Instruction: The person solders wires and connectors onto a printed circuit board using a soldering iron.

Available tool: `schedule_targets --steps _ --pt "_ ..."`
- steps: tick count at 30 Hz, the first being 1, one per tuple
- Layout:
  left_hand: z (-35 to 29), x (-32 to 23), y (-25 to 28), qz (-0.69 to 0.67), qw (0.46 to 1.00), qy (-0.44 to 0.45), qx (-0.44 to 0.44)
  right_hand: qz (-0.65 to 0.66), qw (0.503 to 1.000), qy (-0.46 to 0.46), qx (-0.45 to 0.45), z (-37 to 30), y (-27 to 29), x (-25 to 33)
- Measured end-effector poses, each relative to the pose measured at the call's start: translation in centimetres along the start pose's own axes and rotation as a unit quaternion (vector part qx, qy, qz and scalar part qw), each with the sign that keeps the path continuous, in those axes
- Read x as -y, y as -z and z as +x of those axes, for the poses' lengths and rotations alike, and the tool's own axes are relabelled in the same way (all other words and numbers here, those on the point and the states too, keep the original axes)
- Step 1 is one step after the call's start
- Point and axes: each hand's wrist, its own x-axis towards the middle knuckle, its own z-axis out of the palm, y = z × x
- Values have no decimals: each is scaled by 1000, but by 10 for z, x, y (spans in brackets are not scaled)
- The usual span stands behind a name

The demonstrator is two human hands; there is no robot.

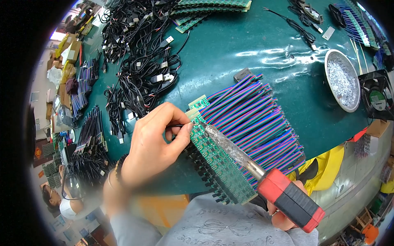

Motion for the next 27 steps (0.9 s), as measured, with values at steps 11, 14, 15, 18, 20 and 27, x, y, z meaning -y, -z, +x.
schedule_targets --steps 11,14,15,18,20,27 --pt "-5 -5 -7 54 997 -34 -36 136 957 95 239 23 23 -22" --pt "-12 -13 -8 167 981 -72 -68 137 971 70 181 20 6 -1" --pt "-15 -15 -8 173 980 -71 -70 135 978 49 152 20 4 0" --pt "-26 -22 -5 232 969 -79 -42 18 977 95 192 22 11 -3" --pt "-33 -28 -2 243 967 -63 -29 14 981 88 170 20 12 -1" --pt "-36 -30 19 177 982 48 -39 50 994 28 98 15 12 -6"
